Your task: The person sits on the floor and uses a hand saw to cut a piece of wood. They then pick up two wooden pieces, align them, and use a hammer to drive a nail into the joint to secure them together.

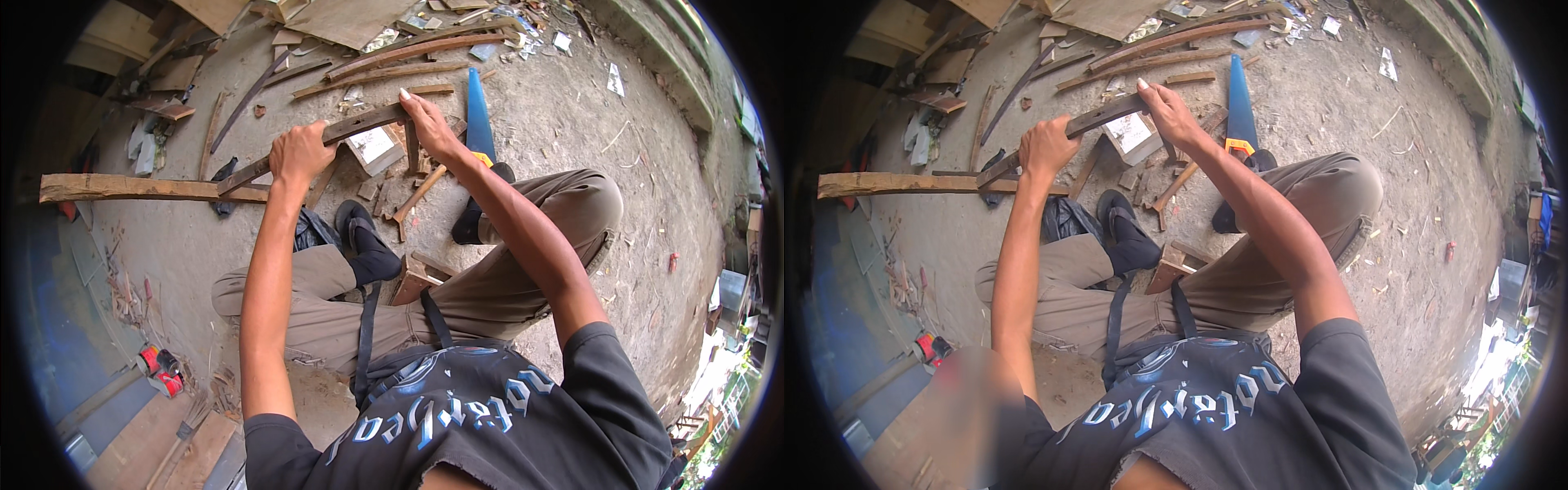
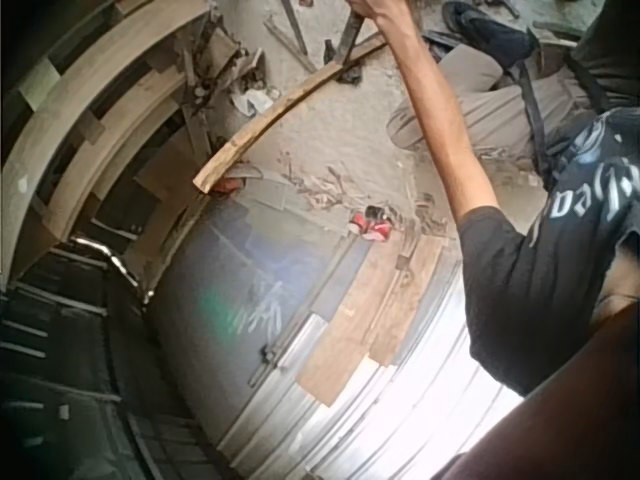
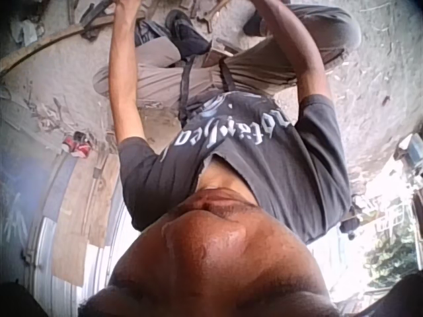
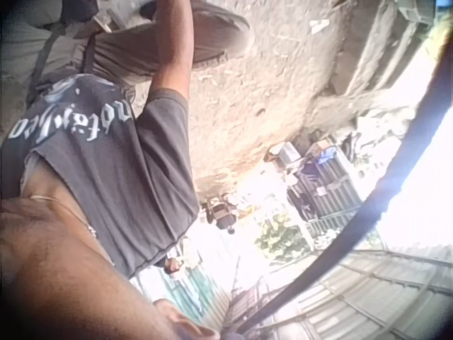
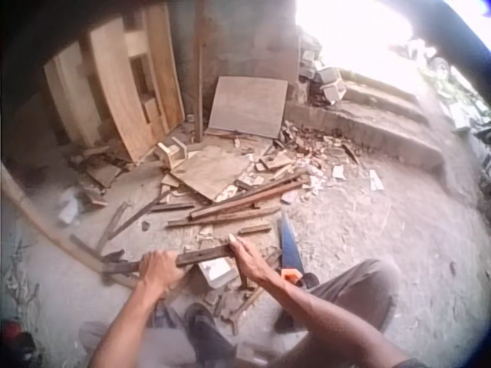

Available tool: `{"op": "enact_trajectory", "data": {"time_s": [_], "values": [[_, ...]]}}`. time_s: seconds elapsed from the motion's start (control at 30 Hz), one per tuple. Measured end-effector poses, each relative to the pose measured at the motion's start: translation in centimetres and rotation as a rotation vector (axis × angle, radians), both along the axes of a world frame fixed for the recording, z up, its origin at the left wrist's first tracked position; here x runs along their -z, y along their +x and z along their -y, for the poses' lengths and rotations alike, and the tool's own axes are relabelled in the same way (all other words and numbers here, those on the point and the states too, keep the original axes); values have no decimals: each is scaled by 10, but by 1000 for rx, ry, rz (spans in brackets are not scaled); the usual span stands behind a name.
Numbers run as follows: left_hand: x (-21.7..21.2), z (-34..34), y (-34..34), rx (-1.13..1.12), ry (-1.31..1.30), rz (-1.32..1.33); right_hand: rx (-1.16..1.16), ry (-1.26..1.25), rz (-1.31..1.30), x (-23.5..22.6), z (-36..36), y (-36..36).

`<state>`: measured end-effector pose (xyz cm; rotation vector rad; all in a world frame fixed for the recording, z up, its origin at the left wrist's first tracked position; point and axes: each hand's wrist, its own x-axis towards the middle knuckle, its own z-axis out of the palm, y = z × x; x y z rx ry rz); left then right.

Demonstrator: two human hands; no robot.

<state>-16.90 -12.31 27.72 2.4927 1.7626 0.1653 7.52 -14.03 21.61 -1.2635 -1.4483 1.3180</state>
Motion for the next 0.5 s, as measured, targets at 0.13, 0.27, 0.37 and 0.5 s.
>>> {"op": "enact_trajectory", "data": {"time_s": [0.13, 0.27, 0.37, 0.5], "values": [[-5, 0, 11, 42, 27, 8, 209, -40, -160, 37, -13, 8], [2, 1, 1, 28, 44, -7, 187, -77, -73, 5, -5, -1], [2, 2, 2, 32, 44, 9, 221, -32, 18, -4, -1, -2], [1, 2, 4, 50, 54, 10, 229, 156, 126, 5, 1, -1]]}}
